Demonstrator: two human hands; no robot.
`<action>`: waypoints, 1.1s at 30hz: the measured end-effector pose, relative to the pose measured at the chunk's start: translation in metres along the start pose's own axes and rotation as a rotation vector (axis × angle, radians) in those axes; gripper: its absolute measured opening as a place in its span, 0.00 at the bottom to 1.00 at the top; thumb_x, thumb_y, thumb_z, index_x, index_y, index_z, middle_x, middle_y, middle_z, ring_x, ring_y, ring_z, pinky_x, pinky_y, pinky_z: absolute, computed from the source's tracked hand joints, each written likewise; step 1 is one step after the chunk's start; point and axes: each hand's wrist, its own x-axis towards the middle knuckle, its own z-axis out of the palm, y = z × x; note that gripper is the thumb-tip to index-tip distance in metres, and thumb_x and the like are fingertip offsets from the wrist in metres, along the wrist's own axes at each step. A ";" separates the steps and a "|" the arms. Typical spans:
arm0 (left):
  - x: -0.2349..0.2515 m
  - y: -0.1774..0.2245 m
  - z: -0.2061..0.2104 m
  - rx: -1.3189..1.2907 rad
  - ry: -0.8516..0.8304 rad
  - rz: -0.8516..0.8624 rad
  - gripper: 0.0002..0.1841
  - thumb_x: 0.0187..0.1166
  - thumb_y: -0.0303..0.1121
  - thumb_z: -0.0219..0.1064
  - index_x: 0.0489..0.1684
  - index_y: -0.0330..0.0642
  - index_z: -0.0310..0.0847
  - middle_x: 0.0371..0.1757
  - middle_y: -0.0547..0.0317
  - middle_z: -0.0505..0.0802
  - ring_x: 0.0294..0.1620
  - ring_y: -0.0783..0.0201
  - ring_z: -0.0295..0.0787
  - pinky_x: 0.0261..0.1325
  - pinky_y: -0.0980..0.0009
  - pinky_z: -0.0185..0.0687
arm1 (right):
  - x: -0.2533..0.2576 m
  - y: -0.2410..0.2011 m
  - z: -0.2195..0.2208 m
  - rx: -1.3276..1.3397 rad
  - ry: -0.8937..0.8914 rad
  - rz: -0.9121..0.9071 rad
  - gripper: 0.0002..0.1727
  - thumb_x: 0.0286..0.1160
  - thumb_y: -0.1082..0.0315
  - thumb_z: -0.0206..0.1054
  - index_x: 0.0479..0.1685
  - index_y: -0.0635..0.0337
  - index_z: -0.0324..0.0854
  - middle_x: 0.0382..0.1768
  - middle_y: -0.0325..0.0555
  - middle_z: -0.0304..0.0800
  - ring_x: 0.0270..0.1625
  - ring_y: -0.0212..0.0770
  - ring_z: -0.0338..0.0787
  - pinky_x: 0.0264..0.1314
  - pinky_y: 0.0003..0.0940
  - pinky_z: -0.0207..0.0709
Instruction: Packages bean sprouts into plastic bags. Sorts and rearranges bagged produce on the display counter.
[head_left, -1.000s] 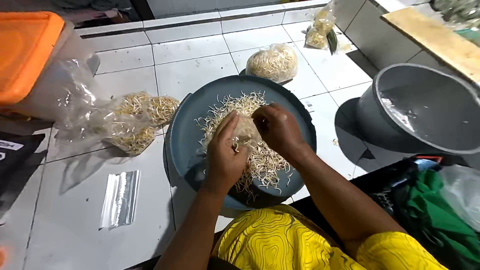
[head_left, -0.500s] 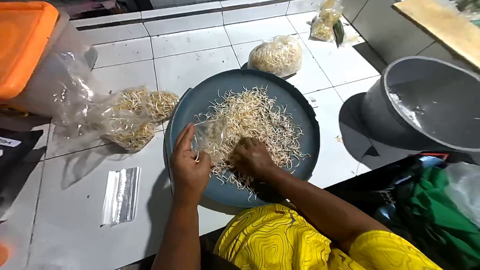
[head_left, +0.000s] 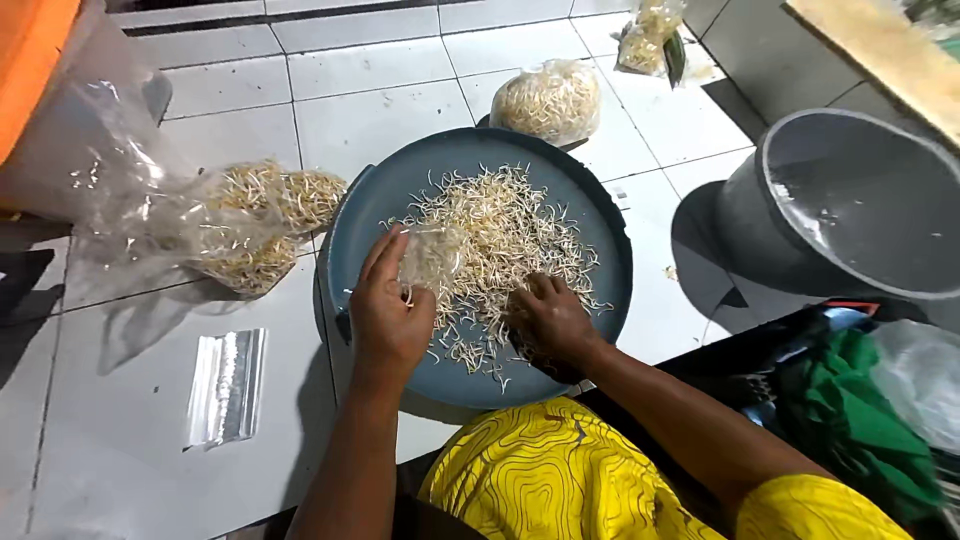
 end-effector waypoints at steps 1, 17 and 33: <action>0.002 0.006 0.000 0.006 0.022 0.024 0.36 0.67 0.19 0.62 0.84 0.45 0.72 0.89 0.55 0.70 0.32 0.67 0.87 0.24 0.66 0.83 | 0.001 0.004 -0.002 0.029 0.017 0.023 0.23 0.76 0.44 0.69 0.65 0.42 0.85 0.73 0.58 0.80 0.72 0.64 0.81 0.63 0.63 0.82; 0.001 -0.009 0.108 0.234 -0.245 0.127 0.39 0.67 0.23 0.73 0.86 0.38 0.67 0.91 0.50 0.67 0.76 0.51 0.82 0.68 0.51 0.87 | 0.049 -0.030 -0.061 1.761 -0.101 0.635 0.32 0.87 0.33 0.45 0.69 0.44 0.78 0.42 0.41 0.90 0.38 0.38 0.90 0.38 0.38 0.85; 0.029 0.033 -0.012 -0.271 -0.075 -0.039 0.35 0.67 0.19 0.64 0.83 0.42 0.72 0.81 0.53 0.80 0.30 0.65 0.91 0.26 0.65 0.91 | 0.081 -0.084 -0.132 0.425 0.439 -0.173 0.08 0.75 0.67 0.70 0.47 0.54 0.92 0.42 0.40 0.92 0.37 0.33 0.90 0.41 0.34 0.89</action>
